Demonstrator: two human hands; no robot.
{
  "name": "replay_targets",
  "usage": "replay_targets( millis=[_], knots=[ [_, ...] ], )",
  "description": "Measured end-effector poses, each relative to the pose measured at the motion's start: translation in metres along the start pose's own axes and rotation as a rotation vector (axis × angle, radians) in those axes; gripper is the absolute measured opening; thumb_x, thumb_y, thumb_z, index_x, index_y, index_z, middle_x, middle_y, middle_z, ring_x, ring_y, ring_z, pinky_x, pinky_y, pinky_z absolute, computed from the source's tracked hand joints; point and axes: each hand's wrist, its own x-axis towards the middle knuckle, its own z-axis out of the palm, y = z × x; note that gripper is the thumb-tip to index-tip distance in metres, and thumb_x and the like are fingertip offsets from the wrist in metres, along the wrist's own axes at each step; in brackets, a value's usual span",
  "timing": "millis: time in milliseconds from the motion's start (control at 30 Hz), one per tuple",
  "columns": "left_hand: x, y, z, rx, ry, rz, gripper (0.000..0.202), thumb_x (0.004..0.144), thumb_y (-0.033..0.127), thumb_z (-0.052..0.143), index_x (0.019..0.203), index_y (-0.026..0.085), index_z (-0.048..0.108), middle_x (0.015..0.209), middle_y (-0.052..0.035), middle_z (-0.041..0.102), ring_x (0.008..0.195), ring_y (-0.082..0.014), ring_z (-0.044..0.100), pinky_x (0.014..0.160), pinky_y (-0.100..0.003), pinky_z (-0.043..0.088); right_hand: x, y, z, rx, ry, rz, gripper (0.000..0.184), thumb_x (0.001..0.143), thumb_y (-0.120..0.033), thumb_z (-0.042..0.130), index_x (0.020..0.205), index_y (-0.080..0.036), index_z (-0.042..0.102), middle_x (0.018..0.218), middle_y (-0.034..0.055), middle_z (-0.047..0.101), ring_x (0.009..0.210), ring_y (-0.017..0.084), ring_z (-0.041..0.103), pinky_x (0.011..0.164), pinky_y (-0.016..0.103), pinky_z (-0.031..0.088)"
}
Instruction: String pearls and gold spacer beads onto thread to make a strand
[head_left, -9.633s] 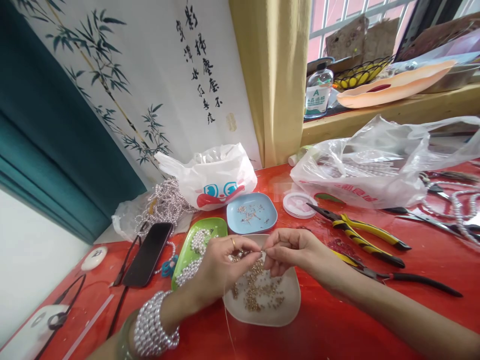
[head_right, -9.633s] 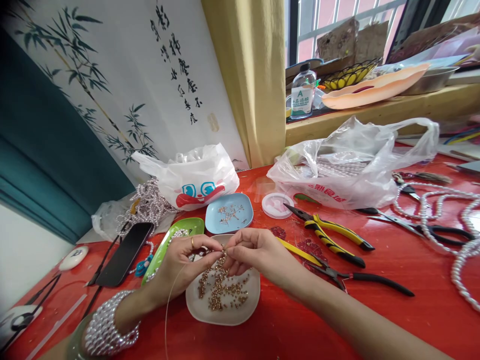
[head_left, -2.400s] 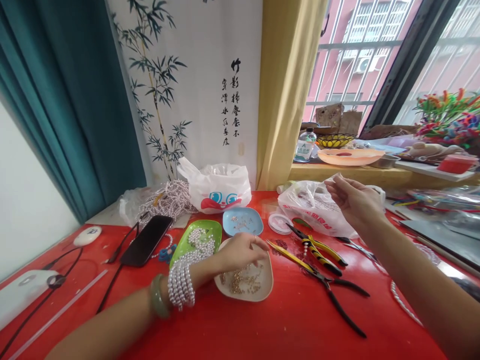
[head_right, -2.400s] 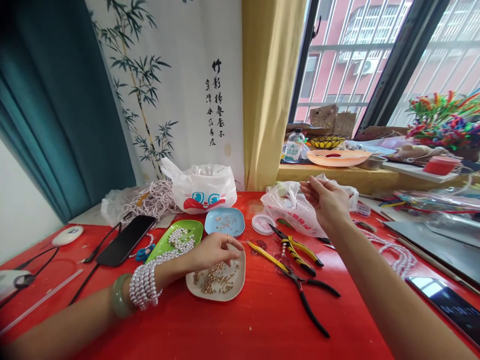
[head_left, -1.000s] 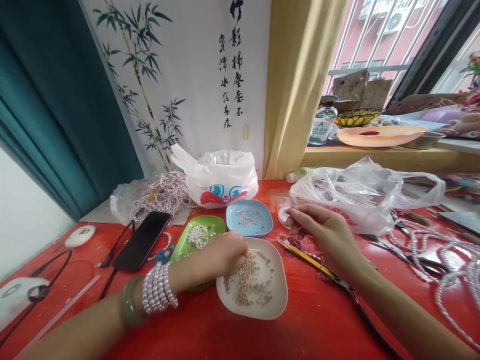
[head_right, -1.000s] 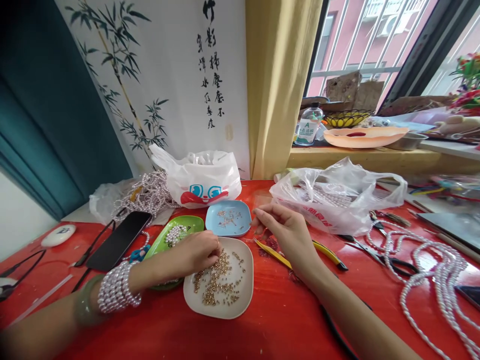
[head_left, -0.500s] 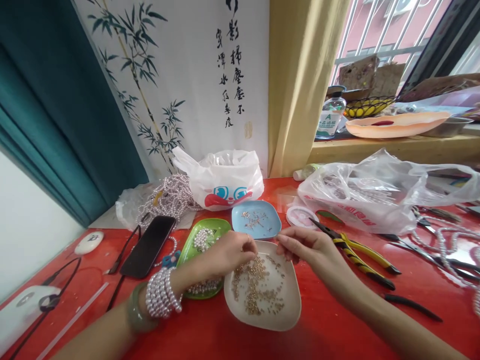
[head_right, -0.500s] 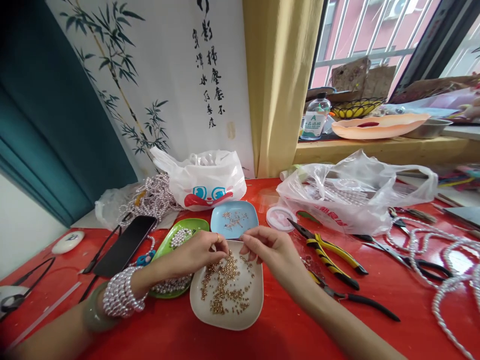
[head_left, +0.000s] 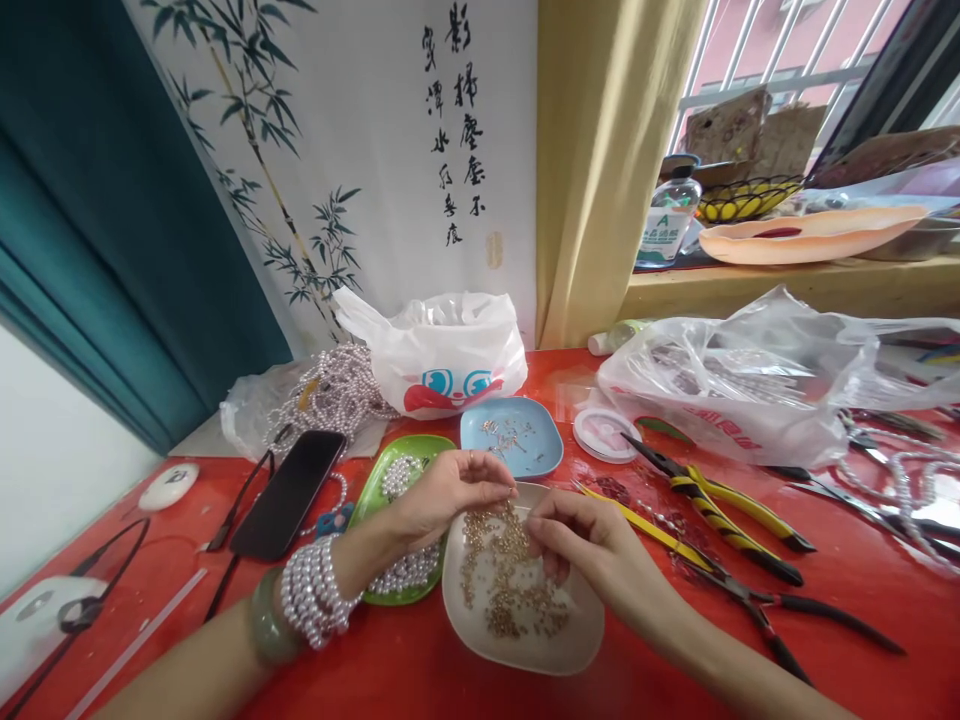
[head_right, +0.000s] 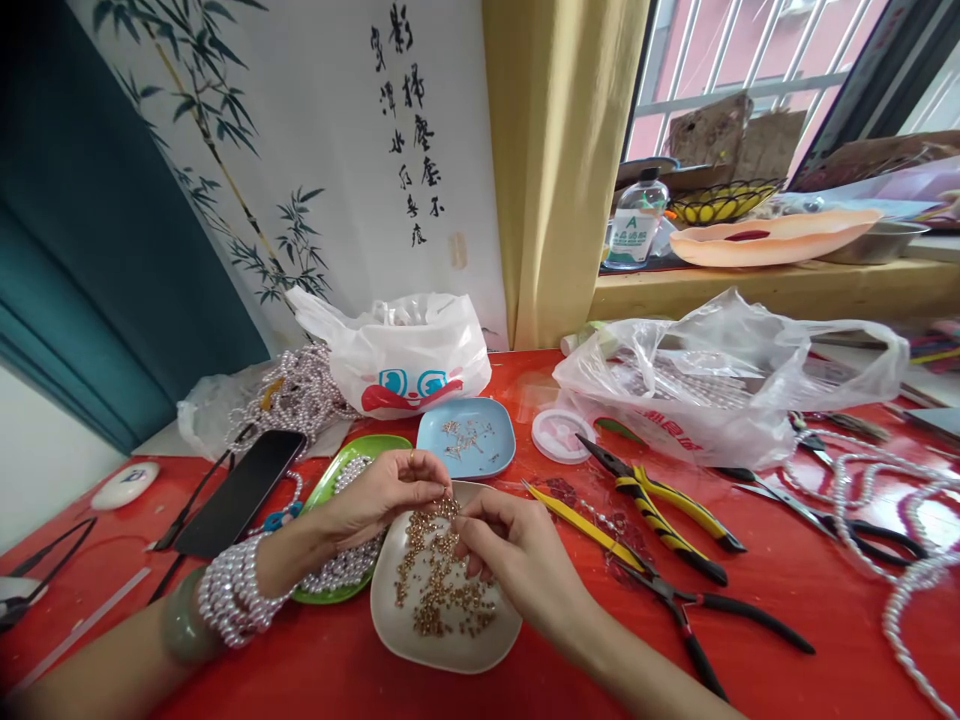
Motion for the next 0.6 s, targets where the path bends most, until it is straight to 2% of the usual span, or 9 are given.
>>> replay_targets(
  millis=[600],
  knots=[
    [0.0008, -0.0026, 0.0009, 0.036, -0.005, 0.020, 0.014, 0.058, 0.015, 0.072, 0.068, 0.010, 0.063, 0.067, -0.0015, 0.059, 0.063, -0.0086, 0.052, 0.065, -0.023, 0.042, 0.0009, 0.0040, 0.0004, -0.054, 0.011, -0.025, 0.019, 0.072, -0.019, 0.048, 0.054, -0.016, 0.050, 0.049, -0.0035, 0.050, 0.044, 0.008, 0.046, 0.046, 0.020, 0.036]
  ],
)
